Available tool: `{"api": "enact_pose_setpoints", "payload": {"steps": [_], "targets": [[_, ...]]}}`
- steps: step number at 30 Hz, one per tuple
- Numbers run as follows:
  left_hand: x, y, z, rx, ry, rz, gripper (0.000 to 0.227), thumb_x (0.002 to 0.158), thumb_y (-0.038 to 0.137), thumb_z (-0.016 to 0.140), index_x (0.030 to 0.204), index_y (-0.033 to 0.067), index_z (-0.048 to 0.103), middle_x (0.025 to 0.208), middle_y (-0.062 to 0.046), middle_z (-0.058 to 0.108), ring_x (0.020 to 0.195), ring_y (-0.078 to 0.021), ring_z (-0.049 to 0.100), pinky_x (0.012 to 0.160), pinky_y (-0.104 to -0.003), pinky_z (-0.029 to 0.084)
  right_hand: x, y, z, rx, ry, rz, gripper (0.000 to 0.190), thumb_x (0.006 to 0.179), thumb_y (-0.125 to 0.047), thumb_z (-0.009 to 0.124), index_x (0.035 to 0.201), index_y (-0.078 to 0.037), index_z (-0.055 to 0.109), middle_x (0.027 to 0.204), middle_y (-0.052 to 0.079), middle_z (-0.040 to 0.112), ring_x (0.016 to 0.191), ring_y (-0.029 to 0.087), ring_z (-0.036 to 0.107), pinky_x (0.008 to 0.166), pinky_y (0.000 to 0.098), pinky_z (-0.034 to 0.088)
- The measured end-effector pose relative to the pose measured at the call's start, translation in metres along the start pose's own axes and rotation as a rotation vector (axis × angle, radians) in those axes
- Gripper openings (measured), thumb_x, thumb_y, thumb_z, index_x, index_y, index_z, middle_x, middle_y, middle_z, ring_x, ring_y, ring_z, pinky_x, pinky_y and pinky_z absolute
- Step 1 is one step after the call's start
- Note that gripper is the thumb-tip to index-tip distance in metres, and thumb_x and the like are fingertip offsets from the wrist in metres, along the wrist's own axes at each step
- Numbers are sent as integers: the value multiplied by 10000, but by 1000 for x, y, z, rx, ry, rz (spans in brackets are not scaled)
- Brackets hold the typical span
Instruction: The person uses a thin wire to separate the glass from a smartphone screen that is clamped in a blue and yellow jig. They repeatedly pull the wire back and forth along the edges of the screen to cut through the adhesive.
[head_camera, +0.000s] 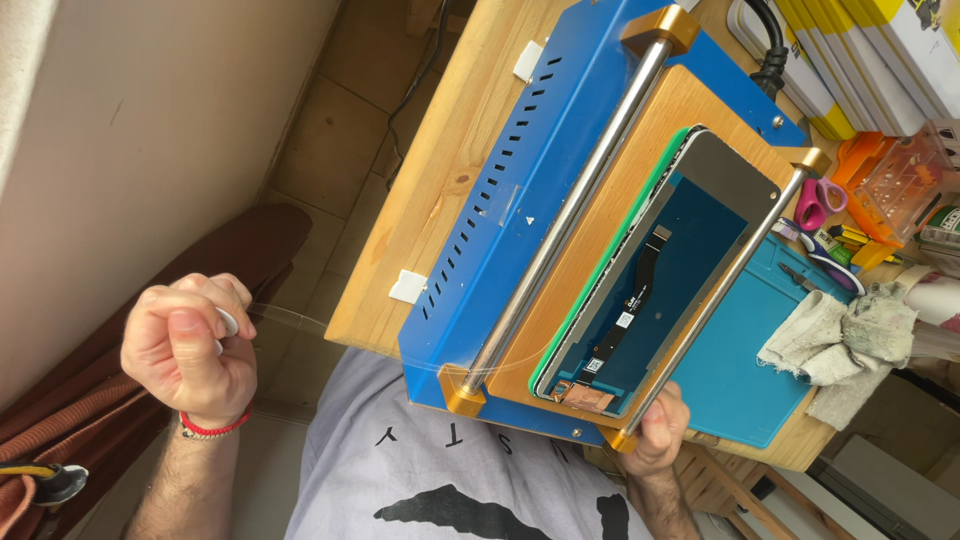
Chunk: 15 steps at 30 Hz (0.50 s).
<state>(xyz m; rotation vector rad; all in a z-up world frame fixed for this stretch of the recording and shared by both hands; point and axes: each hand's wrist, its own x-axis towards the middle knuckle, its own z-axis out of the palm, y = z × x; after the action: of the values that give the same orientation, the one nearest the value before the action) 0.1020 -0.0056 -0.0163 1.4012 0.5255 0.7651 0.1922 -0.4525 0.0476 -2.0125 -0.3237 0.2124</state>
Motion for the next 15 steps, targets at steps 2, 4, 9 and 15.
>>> {"api": "enact_pose_setpoints", "payload": {"steps": [2, 4, 9, 15], "targets": [[3, -3, 2, 46, -58, 125, 356, 1165, 216, 483, 839, 90, 415, 616, -25, 351, 516, -170, 453, 569, -361, 336, -26, 14, -9, -178, 37, 110, 531, 1017, -417, 360, 532, -208, 311, 491, -86, 355, 505, 112, 268, 596, 364, 245], [5, -3, 8, 59, -84, 163, 349, 1143, 175, 475, 817, 74, 406, 583, -28, 341, 484, -185, 439, 564, -373, 330, -38, 16, -9, -135, 55, 98, 472, 989, -383, 388, 565, -211, 272, 527, -75, 290, 505, 121, 230, 581, 376, 204], [18, 3, 31, 61, -169, 280, 359, 1119, 126, 462, 775, 38, 406, 535, -44, 339, 444, -195, 406, 538, -386, 320, -77, 30, -17, -183, 55, 162, 512, 983, -404, 376, 529, -172, 431, 521, -50, 392, 500, 135, 301, 667, 362, 293], [38, 20, 56, 68, -261, 369, 384, 1113, 142, 451, 747, 34, 407, 525, -92, 417, 445, -214, 353, 538, -404, 353, -98, 39, -16, 40, -29, 176, 522, 1028, -412, 434, 589, -129, 432, 544, -2, 427, 472, 153, 400, 504, 334, 277]]}}
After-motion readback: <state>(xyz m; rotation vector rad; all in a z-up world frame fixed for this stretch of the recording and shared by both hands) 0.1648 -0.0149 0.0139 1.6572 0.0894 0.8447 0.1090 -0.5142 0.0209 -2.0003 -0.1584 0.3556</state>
